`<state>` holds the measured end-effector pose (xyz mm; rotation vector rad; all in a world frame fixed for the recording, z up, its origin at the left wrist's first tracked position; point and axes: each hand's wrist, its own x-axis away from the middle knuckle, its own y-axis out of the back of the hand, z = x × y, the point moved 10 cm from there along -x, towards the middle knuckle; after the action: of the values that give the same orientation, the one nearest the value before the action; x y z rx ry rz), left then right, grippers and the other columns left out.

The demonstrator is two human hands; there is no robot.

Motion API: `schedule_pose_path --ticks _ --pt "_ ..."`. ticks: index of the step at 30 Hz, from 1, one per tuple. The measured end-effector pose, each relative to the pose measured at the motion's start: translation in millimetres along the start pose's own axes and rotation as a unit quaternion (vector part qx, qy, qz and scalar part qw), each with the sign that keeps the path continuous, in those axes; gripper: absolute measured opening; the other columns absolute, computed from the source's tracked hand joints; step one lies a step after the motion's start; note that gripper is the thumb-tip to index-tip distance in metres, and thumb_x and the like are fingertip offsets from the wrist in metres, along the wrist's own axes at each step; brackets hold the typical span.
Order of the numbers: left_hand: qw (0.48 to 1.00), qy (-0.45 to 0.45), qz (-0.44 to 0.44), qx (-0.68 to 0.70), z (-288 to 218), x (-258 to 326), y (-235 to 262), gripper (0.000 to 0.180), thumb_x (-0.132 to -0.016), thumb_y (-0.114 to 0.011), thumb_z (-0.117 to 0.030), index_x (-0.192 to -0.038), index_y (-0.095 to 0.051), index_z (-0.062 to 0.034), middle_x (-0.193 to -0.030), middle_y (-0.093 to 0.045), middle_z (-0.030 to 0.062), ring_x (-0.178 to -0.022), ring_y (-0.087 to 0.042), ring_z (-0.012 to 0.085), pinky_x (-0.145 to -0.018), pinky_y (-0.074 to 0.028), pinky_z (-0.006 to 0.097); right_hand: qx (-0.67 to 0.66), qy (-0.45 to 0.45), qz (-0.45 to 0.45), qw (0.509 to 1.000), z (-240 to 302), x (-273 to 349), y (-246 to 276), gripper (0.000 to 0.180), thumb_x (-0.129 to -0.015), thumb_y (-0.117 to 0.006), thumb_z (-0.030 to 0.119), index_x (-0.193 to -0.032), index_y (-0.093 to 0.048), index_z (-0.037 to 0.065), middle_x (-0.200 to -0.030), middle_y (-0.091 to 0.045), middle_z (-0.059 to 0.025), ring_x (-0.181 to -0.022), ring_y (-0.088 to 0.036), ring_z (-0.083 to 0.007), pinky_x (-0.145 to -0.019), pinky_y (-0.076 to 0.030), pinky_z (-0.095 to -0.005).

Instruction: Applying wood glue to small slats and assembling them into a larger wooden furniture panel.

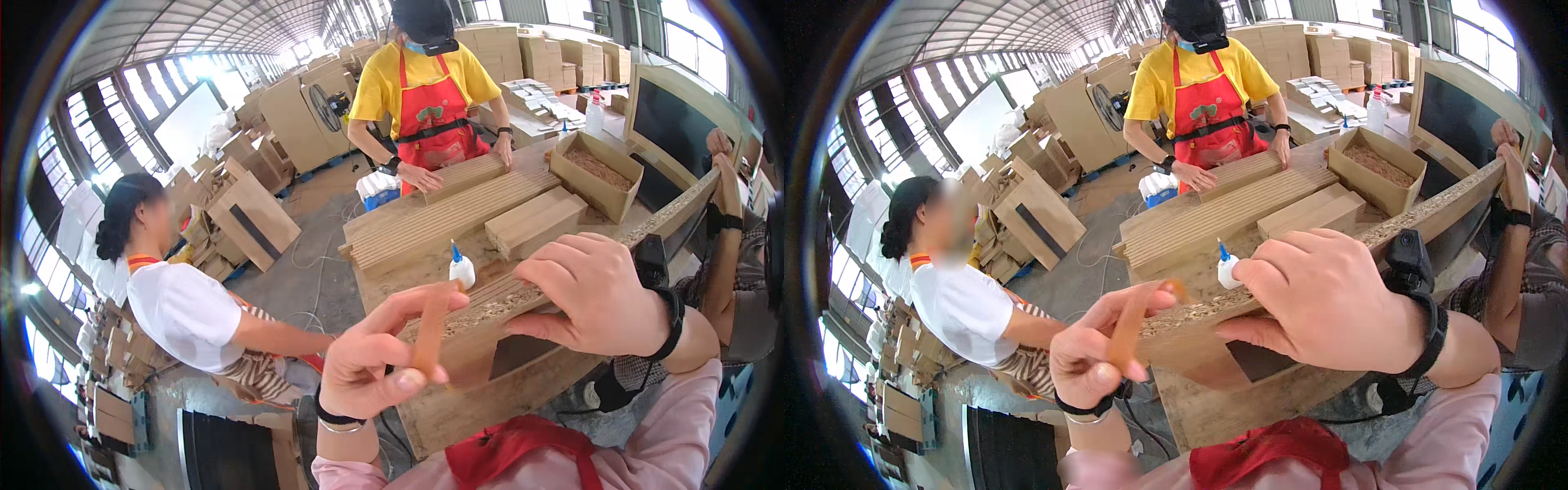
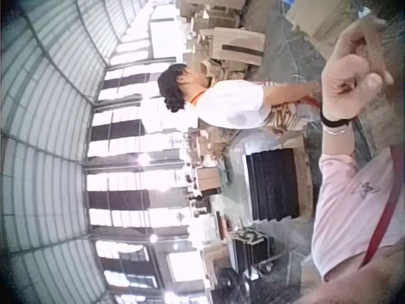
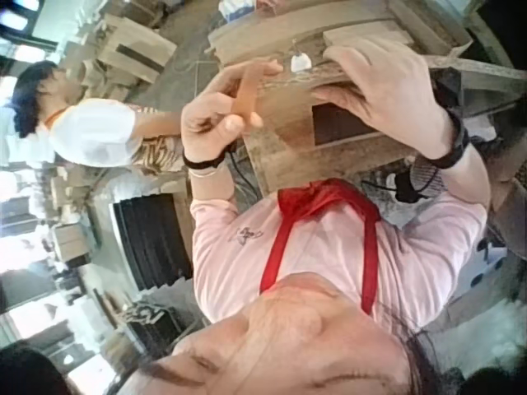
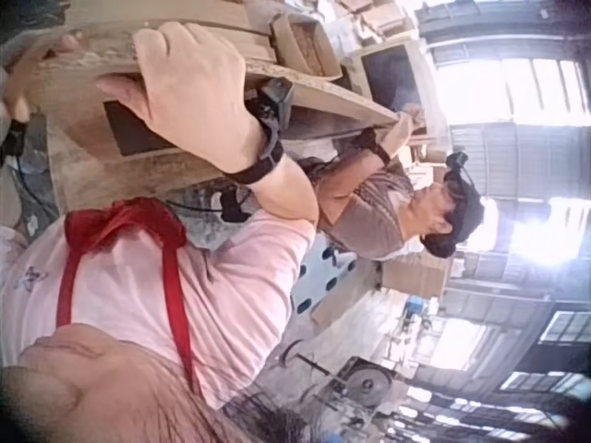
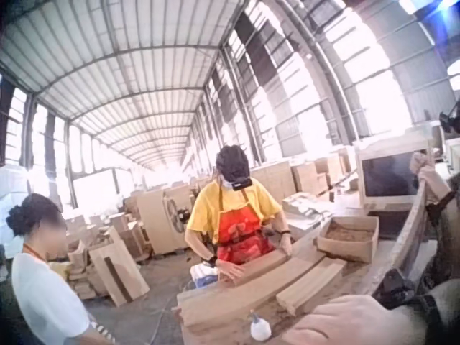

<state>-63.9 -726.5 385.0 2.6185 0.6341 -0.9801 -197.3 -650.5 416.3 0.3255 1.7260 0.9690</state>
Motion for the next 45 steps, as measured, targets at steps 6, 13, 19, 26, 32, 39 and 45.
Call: schedule_pose_path --ticks 6,13,19,26,32,39,45 --pt "0.975 -0.03 -0.001 -0.219 -2 5 -18 0.013 -0.08 -0.075 -0.014 -0.087 -0.069 -0.0049 -0.124 -0.052 0.0329 -0.121 -0.05 0.0443 -0.094 -0.044 0.045 0.006 -0.001 -0.017 1.0 -11 2 4 0.05 -0.07 -0.078 0.037 -0.101 -0.057 0.004 -0.087 -0.062 -0.009 -0.074 -0.061 -0.0277 -0.064 -0.048 -0.0368" --pt "0.939 -0.007 -0.047 -0.341 16 30 -14 0.015 -0.079 -0.076 -0.013 -0.09 -0.069 -0.0058 -0.119 -0.056 0.0243 -0.108 -0.06 0.0365 -0.083 -0.05 0.036 -0.008 0.027 0.031 0.999 11 -11 -5 0.055 -0.073 -0.074 0.029 -0.123 -0.056 0.012 -0.091 -0.057 -0.0072 -0.08 -0.06 -0.0227 -0.07 -0.05 -0.0347" --pt "0.951 0.018 -0.1 -0.291 48 62 -9 0.024 -0.077 -0.077 -0.015 -0.097 -0.067 -0.0061 -0.115 -0.056 0.0227 -0.101 -0.061 0.035 -0.081 -0.051 0.039 0.031 0.046 0.071 0.996 27 -15 -16 0.061 -0.074 -0.071 0.026 -0.132 -0.055 0.022 -0.091 -0.055 -0.0064 -0.077 -0.058 -0.0217 -0.07 -0.049 -0.0331" --pt "0.927 0.009 -0.117 -0.355 81 116 -1 0.031 -0.071 -0.074 0.0 -0.1 -0.064 -0.0059 -0.119 -0.054 0.0197 -0.1 -0.058 0.0352 -0.081 -0.049 0.04 0.021 0.005 0.091 0.996 27 -27 -13 0.063 -0.065 -0.078 0.022 -0.126 -0.061 0.023 -0.095 -0.056 -0.0057 -0.082 -0.057 -0.0263 -0.076 -0.047 -0.0391" --pt "0.93 0.008 -0.173 -0.323 94 119 29 0.033 -0.07 -0.072 0.009 -0.097 -0.064 -0.0067 -0.104 -0.062 0.0175 -0.087 -0.062 0.0321 -0.075 -0.051 0.035 0.032 -0.043 0.126 0.991 11 -26 -27 0.064 -0.062 -0.078 0.018 -0.123 -0.061 0.008 -0.094 -0.06 -0.0111 -0.081 -0.058 -0.03 -0.073 -0.046 -0.0382" --pt "0.941 -0.027 -0.154 -0.301 80 143 37 0.035 -0.068 -0.071 0.014 -0.093 -0.065 -0.0081 -0.103 -0.063 0.0171 -0.09 -0.065 0.0298 -0.073 -0.052 0.033 0.038 -0.059 0.085 0.994 53 -32 -27 0.063 -0.062 -0.075 0.021 -0.12 -0.061 0.002 -0.084 -0.059 -0.0125 -0.072 -0.055 -0.0276 -0.064 -0.043 -0.0356" --pt "0.955 -0.018 -0.167 -0.246 71 177 50 0.042 -0.056 -0.064 0.012 -0.091 -0.07 -0.0089 -0.108 -0.059 0.0153 -0.091 -0.059 0.0327 -0.078 -0.051 0.039 0.06 -0.035 0.148 0.987 87 -40 -37 0.058 -0.063 -0.073 0.015 -0.118 -0.061 0.002 -0.083 -0.058 -0.0118 -0.069 -0.055 -0.0262 -0.06 -0.041 -0.0348"
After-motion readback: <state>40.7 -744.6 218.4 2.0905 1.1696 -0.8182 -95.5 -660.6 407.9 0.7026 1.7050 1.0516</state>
